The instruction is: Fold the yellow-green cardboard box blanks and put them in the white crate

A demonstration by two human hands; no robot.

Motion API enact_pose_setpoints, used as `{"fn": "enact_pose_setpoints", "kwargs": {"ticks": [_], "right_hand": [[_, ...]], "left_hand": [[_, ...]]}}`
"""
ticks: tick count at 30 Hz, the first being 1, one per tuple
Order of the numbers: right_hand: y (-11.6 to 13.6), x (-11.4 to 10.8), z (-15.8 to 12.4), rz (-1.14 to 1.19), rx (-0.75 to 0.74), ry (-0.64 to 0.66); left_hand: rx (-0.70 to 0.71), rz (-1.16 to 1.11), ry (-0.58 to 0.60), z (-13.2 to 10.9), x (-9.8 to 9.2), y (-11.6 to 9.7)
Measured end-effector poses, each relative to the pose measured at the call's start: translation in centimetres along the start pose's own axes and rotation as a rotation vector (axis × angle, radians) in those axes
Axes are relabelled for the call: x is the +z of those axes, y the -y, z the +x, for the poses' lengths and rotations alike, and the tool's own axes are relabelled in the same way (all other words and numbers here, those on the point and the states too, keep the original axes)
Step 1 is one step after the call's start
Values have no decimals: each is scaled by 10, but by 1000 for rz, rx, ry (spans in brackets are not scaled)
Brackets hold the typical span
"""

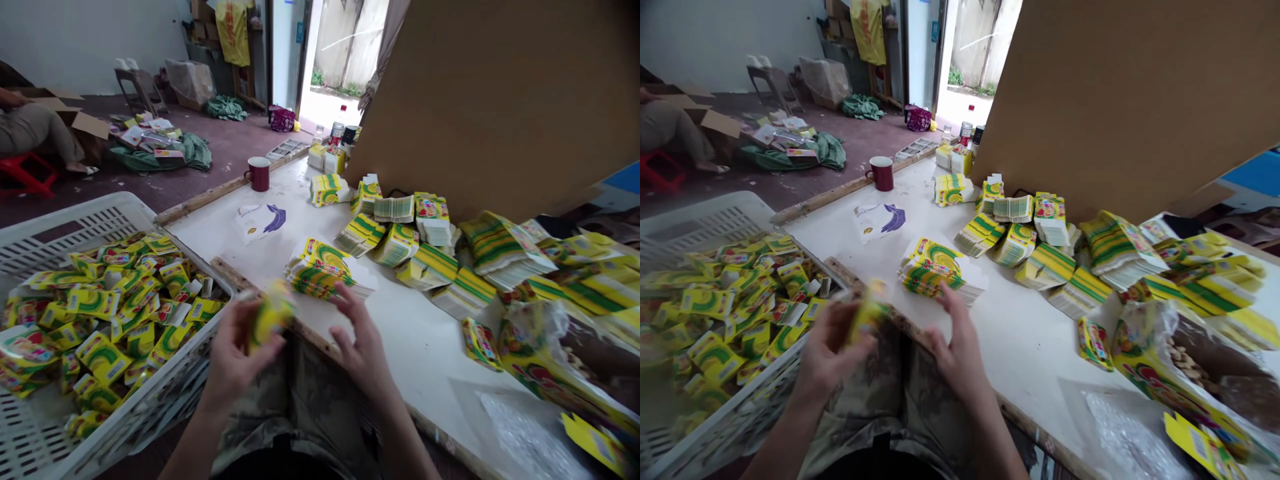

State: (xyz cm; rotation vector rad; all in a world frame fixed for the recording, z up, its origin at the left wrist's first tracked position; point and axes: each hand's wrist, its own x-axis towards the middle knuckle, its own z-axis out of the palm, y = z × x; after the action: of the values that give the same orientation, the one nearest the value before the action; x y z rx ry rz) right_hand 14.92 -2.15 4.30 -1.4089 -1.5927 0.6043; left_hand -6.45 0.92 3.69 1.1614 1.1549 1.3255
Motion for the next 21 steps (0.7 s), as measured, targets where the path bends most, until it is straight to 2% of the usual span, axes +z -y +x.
{"fn": "enact_pose_setpoints", "kwargs": {"ticks": [2,3,5,7,12,17,19,21], "right_hand": [[-7,-14,23,-141,28,-219],[-11,-19,35,-222,42,-280],[-22,-23,55,-334,53,-276],[-32,-22,68,-361,54,-202],[-41,-20,78,-343,45,-119],[-14,-21,69,-319,-19,-199],[0,-8,54,-181,-25,-195],[8,14,35,34,26,-99]], "left_hand": [[-13,-292,-373,11,-4,0],[-55,-401,-495,16,-5,1],[-203,-523,-593,22,-7,5],[-299,-537,-593,23,-7,10],[-238,-525,-483,14,5,18],[-261,-581,-313,6,29,23],[-234,-604,-251,2,39,25],[-190,-570,-184,-3,47,25]]}}
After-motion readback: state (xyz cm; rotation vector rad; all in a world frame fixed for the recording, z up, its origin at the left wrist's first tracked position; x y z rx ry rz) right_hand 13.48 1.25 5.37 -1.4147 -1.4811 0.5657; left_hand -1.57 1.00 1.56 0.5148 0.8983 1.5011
